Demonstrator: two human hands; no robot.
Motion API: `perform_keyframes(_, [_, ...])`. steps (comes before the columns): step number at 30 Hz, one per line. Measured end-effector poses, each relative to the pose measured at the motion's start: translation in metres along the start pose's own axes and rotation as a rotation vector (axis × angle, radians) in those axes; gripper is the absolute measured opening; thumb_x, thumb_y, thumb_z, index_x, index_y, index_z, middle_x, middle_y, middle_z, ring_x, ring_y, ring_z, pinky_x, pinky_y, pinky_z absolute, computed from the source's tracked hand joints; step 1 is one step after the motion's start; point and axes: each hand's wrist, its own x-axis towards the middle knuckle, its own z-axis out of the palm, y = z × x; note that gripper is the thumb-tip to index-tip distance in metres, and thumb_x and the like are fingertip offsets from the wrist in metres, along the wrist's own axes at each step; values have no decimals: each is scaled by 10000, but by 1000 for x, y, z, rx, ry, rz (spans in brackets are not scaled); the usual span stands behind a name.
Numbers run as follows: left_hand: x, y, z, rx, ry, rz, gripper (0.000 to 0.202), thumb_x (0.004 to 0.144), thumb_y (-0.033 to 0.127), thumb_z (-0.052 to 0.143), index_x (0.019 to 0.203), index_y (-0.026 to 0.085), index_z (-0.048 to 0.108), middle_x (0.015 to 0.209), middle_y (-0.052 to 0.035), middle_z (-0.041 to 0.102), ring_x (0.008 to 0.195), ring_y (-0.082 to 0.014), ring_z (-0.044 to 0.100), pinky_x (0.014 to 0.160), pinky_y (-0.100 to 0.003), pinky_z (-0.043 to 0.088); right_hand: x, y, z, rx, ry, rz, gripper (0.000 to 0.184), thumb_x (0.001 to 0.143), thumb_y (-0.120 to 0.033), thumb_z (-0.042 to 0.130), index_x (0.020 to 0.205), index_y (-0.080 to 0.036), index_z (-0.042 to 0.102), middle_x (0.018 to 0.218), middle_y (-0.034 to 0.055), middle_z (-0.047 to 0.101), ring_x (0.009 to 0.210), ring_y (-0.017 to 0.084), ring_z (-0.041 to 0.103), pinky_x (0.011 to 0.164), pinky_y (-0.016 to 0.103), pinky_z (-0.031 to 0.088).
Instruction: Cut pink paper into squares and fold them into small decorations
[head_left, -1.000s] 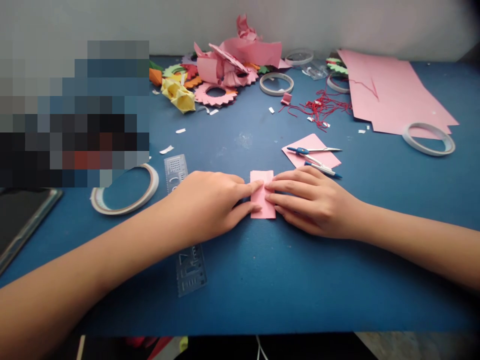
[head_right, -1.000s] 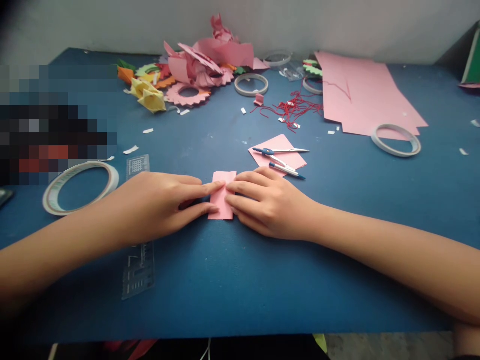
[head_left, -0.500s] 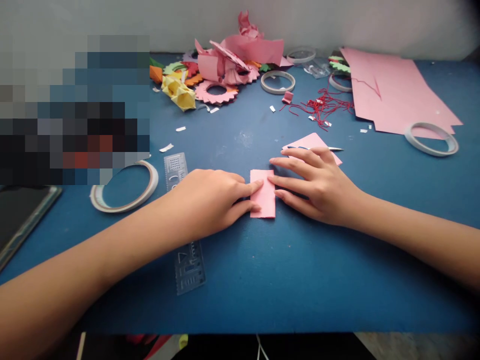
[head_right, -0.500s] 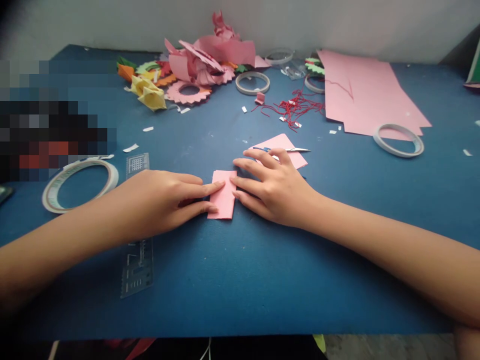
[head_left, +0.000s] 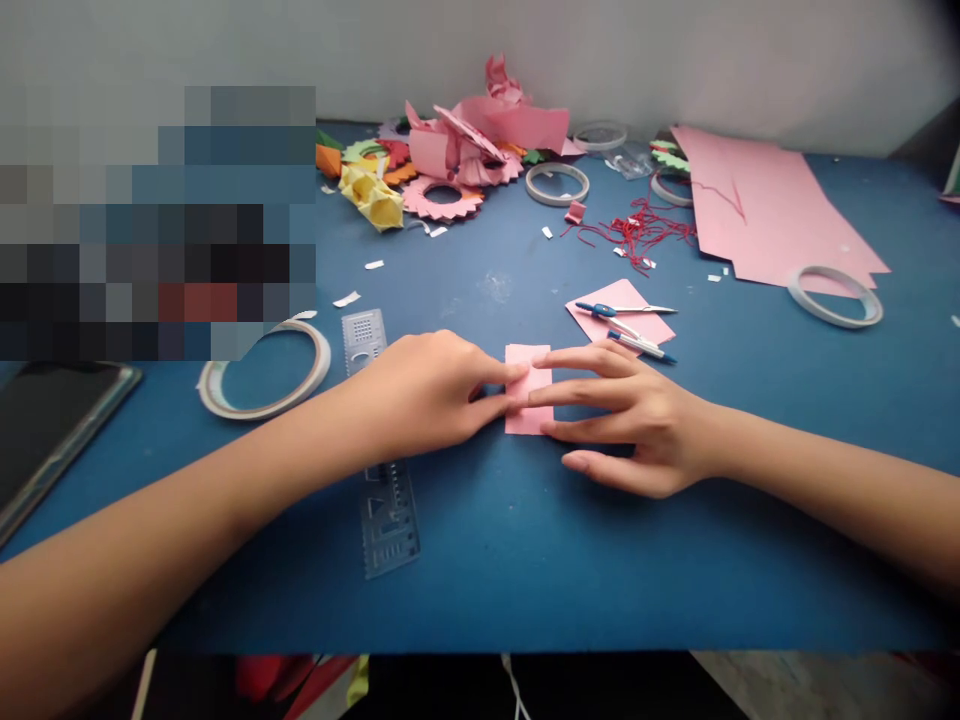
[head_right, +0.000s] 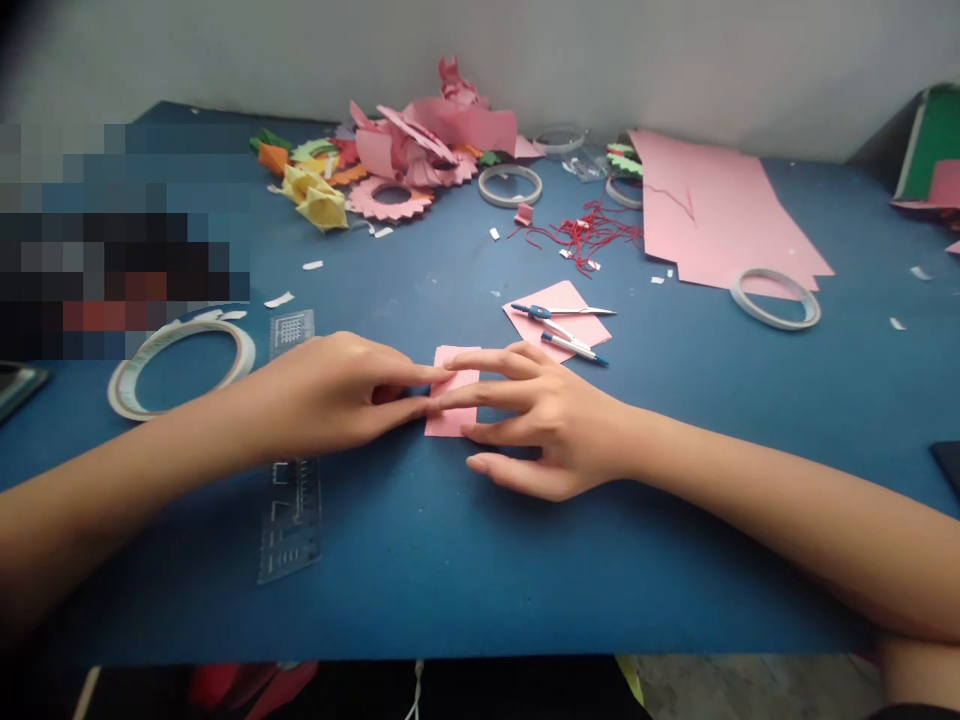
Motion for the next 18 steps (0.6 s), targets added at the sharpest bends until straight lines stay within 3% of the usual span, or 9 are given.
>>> perform_keyframes(4, [5, -5, 9, -4, 228, -96, 242, 864, 243, 505, 950, 230, 731, 693, -4, 694, 576, -127, 566, 558, -243, 324, -2, -1, 6, -144, 42, -8, 123, 888, -246, 574, 916, -172, 669, 1196, 94, 668, 1233, 247, 532, 942, 420, 448])
perform_keyframes(11, [7, -2, 19, -136, 297, -69, 249, 881, 273, 498, 1009, 207, 700, 609, 22, 622, 517, -104, 503, 537, -227, 323, -4, 4, 11, -256, 65, 162, 380, 870, -499, 593, 1051, -166, 616, 1251, 143, 624, 1221, 290, 515, 948, 462, 406])
perform_keyframes(18, [7, -5, 22, -97, 318, -64, 283, 876, 226, 459, 1032, 219, 695, 762, -16, 719, 623, -136, 611, 571, -239, 377, -3, 0, 12, -270, 72, 179, 254, 866, -235, 551, 1109, -190, 608, 1228, 94, 651, 1180, 269, 560, 961, 465, 384])
